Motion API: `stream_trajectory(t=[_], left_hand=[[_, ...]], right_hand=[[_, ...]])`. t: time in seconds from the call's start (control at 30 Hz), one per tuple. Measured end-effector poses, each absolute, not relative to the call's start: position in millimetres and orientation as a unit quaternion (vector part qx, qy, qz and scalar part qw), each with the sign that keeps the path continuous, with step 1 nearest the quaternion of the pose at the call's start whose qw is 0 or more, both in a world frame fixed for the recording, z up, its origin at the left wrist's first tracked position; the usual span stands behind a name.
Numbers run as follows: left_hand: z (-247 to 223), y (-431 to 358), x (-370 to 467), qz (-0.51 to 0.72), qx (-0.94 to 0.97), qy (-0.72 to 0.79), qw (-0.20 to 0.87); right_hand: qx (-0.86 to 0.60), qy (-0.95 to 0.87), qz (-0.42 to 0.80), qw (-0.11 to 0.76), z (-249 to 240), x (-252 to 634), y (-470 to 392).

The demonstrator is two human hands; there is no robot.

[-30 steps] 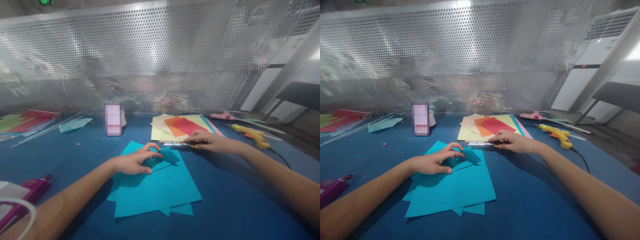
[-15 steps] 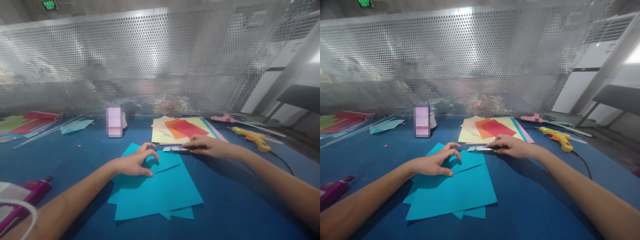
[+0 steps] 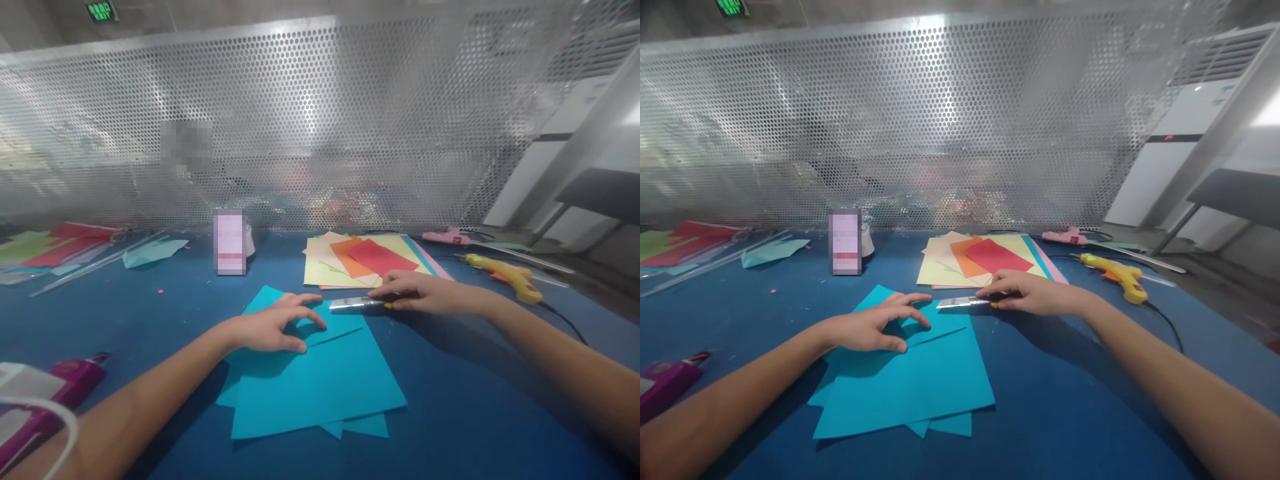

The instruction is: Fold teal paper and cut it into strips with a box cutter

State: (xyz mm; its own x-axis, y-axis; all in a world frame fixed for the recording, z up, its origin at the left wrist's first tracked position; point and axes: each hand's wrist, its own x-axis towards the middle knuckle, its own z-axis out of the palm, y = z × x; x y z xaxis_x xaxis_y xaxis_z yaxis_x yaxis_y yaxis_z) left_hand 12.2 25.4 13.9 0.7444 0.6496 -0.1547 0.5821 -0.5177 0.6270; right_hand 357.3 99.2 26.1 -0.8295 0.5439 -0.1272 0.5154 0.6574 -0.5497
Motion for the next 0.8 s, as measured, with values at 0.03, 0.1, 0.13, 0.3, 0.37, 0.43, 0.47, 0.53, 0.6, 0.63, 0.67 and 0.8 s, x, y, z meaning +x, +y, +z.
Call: stream_trajectory(t=[0.03,0.1,0.13,0.3,0.37,0.43,0.47,0.53,0.6,0.63,0.67,0.8], left_hand=[[15,25,13,0.042,0.870,0.355,0.340],[16,25,13,0.035,0.871,0.352,0.342],[16,25,14,0.036,0.871,0.350,0.343],[14,26,14,0.051,0.877,0.337,0.338],[12,26,14,0.072,0.884,0.316,0.336],[11,27,14,0.091,0.887,0.297,0.341],[10,27,14,0.099,0.887,0.290,0.346],[10,27,13,0.112,0.885,0.278,0.355],[10,26,13,0.124,0.883,0.272,0.361],[10,26,13,0.128,0.882,0.273,0.363],[10,25,13,0.130,0.879,0.278,0.364],[10,24,13,0.119,0.865,0.317,0.371]], right_hand=[[-0.289,-0.908,0.303,0.019,27,357,98],[-0.282,-0.905,0.318,0.012,27,355,96],[-0.278,-0.904,0.324,0.009,27,355,95],[-0.290,-0.910,0.294,0.038,25,359,102],[-0.307,-0.916,0.253,0.060,21,363,107],[-0.320,-0.919,0.219,0.073,16,366,112],[-0.321,-0.920,0.212,0.075,15,366,113],[-0.315,-0.921,0.217,0.072,13,365,113],[-0.298,-0.923,0.236,0.064,13,361,110],[-0.289,-0.923,0.248,0.057,15,358,107],[-0.280,-0.923,0.258,0.051,16,355,105],[-0.258,-0.923,0.284,0.023,21,344,92]])
